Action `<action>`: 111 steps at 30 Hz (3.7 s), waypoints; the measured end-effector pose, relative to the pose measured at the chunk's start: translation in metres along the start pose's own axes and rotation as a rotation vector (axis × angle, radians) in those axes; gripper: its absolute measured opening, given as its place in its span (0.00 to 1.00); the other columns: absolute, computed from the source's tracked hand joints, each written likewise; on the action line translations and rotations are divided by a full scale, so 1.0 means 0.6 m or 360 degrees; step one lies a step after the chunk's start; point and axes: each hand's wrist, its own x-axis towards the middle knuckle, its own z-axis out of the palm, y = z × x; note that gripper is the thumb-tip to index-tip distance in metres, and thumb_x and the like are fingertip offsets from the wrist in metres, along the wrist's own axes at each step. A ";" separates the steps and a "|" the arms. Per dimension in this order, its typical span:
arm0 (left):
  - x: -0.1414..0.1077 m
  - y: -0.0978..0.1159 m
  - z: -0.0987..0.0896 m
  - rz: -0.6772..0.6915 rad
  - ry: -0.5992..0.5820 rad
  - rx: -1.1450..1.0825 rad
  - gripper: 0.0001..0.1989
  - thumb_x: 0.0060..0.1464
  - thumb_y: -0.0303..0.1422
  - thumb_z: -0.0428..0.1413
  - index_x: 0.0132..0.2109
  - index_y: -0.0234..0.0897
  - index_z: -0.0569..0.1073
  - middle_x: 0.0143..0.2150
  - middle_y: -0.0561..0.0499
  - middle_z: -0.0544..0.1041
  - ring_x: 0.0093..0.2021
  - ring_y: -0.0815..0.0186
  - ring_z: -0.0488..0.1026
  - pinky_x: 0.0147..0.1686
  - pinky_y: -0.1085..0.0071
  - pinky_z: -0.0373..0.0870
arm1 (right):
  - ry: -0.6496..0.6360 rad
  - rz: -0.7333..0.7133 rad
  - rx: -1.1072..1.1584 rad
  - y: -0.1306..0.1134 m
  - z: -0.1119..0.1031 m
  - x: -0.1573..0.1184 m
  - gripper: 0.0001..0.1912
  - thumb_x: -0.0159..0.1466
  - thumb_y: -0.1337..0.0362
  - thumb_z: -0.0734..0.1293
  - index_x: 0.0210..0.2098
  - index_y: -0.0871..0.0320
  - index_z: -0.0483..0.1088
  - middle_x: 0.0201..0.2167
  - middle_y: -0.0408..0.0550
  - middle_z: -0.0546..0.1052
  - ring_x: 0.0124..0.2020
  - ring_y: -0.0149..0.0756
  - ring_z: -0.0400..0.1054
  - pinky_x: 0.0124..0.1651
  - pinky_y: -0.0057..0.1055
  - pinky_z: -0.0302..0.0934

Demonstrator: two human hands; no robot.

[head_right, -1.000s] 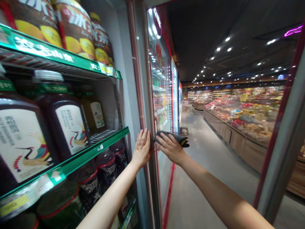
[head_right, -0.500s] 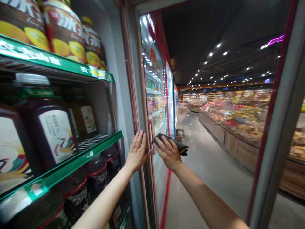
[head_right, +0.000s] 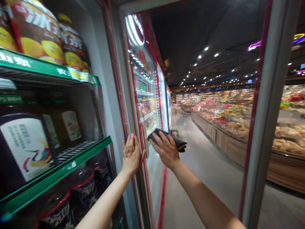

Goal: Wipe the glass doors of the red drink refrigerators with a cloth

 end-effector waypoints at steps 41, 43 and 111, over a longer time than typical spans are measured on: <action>0.112 0.333 0.084 0.0319 0.0013 -0.0576 0.43 0.60 0.33 0.60 0.75 0.46 0.46 0.77 0.39 0.42 0.75 0.47 0.45 0.71 0.43 0.49 | 0.0016 0.1053 0.0290 0.277 -0.147 -0.235 0.18 0.71 0.59 0.61 0.57 0.51 0.73 0.58 0.54 0.76 0.62 0.49 0.68 0.60 0.53 0.66; 0.116 0.340 0.079 0.0197 0.0019 -0.0568 0.47 0.58 0.29 0.60 0.76 0.43 0.42 0.77 0.36 0.36 0.75 0.43 0.42 0.70 0.40 0.49 | -0.0040 0.0944 0.0092 0.297 -0.152 -0.251 0.18 0.71 0.63 0.60 0.58 0.51 0.73 0.58 0.53 0.76 0.63 0.50 0.67 0.59 0.52 0.67; 0.028 0.686 0.171 0.0181 -0.0029 -0.0348 0.34 0.61 0.28 0.56 0.71 0.57 0.59 0.74 0.48 0.59 0.75 0.52 0.49 0.72 0.45 0.38 | 0.0358 0.1388 0.1002 0.563 -0.130 -0.302 0.38 0.70 0.38 0.46 0.64 0.56 0.64 0.60 0.57 0.73 0.64 0.47 0.64 0.67 0.51 0.56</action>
